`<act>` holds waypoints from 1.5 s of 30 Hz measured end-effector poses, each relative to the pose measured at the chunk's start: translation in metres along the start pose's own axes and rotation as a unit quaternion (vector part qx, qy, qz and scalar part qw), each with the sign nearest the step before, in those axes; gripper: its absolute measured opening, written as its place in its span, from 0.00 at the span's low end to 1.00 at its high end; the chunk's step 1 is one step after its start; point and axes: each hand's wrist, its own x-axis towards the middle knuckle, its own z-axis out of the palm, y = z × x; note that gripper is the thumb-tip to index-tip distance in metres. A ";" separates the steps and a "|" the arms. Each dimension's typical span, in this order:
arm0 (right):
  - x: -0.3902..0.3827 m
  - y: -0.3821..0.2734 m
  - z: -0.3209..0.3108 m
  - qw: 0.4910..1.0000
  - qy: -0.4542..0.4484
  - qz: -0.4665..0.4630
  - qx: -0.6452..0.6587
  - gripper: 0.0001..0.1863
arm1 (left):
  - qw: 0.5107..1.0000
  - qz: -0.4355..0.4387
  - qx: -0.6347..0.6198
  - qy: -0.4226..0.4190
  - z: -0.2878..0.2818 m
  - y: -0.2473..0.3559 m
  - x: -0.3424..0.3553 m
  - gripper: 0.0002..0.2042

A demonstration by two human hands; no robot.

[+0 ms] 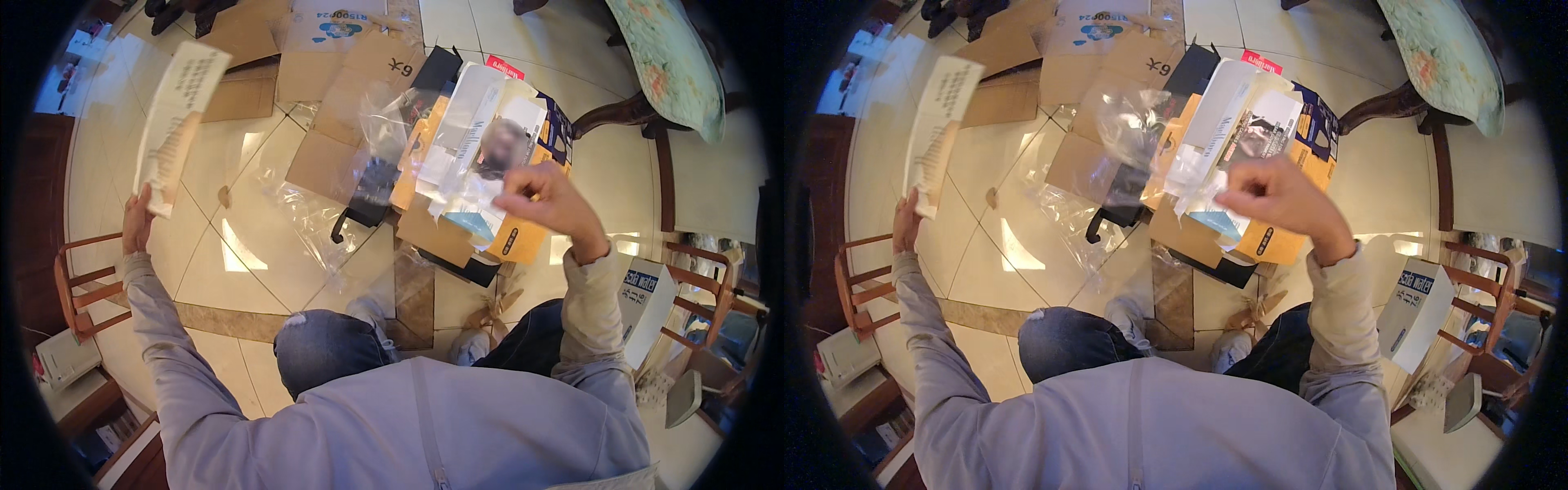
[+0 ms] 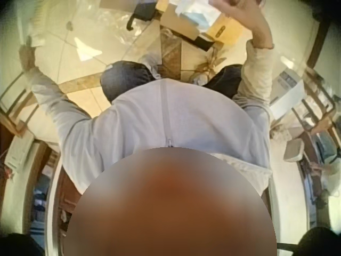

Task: The person sits on the floor and sorts through a pile of cardboard boxes. They pick up individual boxes, unfold them, and stack them into a neat pile.

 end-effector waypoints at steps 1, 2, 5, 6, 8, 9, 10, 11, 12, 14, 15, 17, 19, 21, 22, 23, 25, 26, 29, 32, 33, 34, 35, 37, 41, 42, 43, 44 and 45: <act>0.001 0.003 0.010 1.000 -0.021 0.001 0.002 0.15 | 1.000 0.009 -0.022 0.009 0.001 -0.004 0.001 0.15; 0.008 0.004 0.024 0.996 -0.071 -0.057 -0.021 0.15 | 0.999 0.019 -0.043 0.018 0.002 -0.006 0.002 0.15; 0.019 0.005 0.101 0.985 -0.168 -0.037 -0.022 0.11 | 0.993 0.009 -0.115 -0.039 0.029 -0.011 0.009 0.16; 0.021 0.012 0.125 0.978 -0.200 -0.051 -0.040 0.10 | 0.988 -0.009 -0.139 -0.074 0.057 -0.006 0.014 0.16; 0.019 0.024 0.160 0.973 -0.216 -0.049 -0.057 0.12 | 0.985 0.014 -0.150 -0.080 0.131 0.000 0.013 0.18; 0.015 0.030 0.164 0.975 -0.196 -0.067 -0.079 0.13 | 0.982 0.002 -0.153 -0.106 0.170 0.009 0.011 0.16; 0.012 0.035 0.167 0.975 -0.178 -0.088 -0.101 0.14 | 0.980 -0.012 -0.165 -0.108 0.200 0.012 0.004 0.14; 0.009 0.037 0.167 0.973 -0.161 -0.109 -0.122 0.15 | 0.966 -0.007 -0.183 -0.181 0.218 0.011 0.000 0.14; 0.013 0.020 0.151 0.982 -0.120 -0.037 -0.142 0.16 | 0.964 -0.008 -0.183 -0.192 0.232 0.006 -0.004 0.14; 0.025 -0.006 0.113 0.993 0.063 0.064 -0.076 0.19 | 0.954 -0.010 -0.152 -0.260 0.255 0.006 -0.018 0.14; 0.031 -0.006 0.099 0.975 0.202 0.089 0.010 0.21 | 0.945 -0.010 -0.136 -0.296 0.264 0.007 -0.021 0.14; 0.039 0.013 0.057 0.907 0.405 -0.037 0.107 0.24 | 0.938 -0.018 -0.117 -0.325 0.269 -0.006 -0.017 0.16; 0.037 0.020 0.035 0.910 0.378 -0.056 0.158 0.25 | 0.932 -0.024 -0.116 -0.342 0.275 -0.010 -0.021 0.16; 0.035 0.020 0.032 0.917 0.342 -0.050 0.198 0.25 | 0.928 -0.040 -0.077 -0.362 0.283 -0.012 -0.021 0.15; 0.035 0.015 0.037 0.923 0.319 -0.035 0.213 0.24 | 0.927 -0.042 -0.063 -0.368 0.290 -0.013 -0.024 0.14; 0.034 0.011 0.040 0.928 0.295 -0.020 0.228 0.24 | 0.925 -0.045 -0.048 -0.373 0.294 -0.014 -0.027 0.14; 0.034 0.016 0.036 0.936 0.308 -0.024 0.168 0.20 | 0.927 -0.072 0.010 -0.368 0.293 -0.016 -0.021 0.16; 0.034 0.018 0.036 0.935 0.310 -0.022 0.173 0.18 | 0.931 -0.080 0.031 -0.354 0.290 -0.017 -0.015 0.18; 0.032 0.020 0.034 0.938 0.320 -0.039 0.125 0.15 | 0.963 0.076 0.089 -0.242 0.311 0.013 -0.023 0.26; 0.032 0.015 0.043 0.943 0.318 -0.032 0.089 0.14 | 0.909 0.309 0.158 -0.230 0.354 0.088 -0.067 0.38; 0.033 0.013 0.046 0.945 0.315 -0.025 0.083 0.14 | 0.902 0.333 0.138 -0.240 0.372 0.108 -0.087 0.40; 0.034 0.012 0.047 0.948 0.308 -0.020 0.081 0.14 | 0.892 0.358 0.117 -0.249 0.392 0.121 -0.104 0.42; 0.034 0.015 0.047 0.949 0.306 -0.007 0.076 0.14 | 0.862 0.434 0.150 -0.216 0.410 0.127 -0.116 0.42; 0.033 0.019 0.046 0.951 0.301 0.021 0.066 0.15 | 0.837 0.488 0.186 -0.165 0.432 0.130 -0.128 0.41; 0.030 0.025 0.045 0.966 0.234 -0.014 0.110 0.17 | 0.910 0.342 0.104 -0.208 0.433 0.113 -0.114 0.30; 0.031 0.028 0.046 0.968 0.207 -0.032 0.137 0.18 | 0.926 0.285 0.055 -0.243 0.429 0.112 -0.107 0.26; 0.032 0.030 0.047 0.969 0.179 -0.050 0.163 0.18 | 0.930 0.256 0.027 -0.264 0.426 0.109 -0.105 0.23; 0.031 0.030 0.046 0.970 0.146 -0.033 0.190 0.19 | 0.931 0.227 -0.002 -0.285 0.423 0.107 -0.103 0.20; 0.031 0.030 0.045 0.969 0.110 -0.016 0.220 0.20 | 0.932 0.196 -0.029 -0.303 0.419 0.106 -0.101 0.17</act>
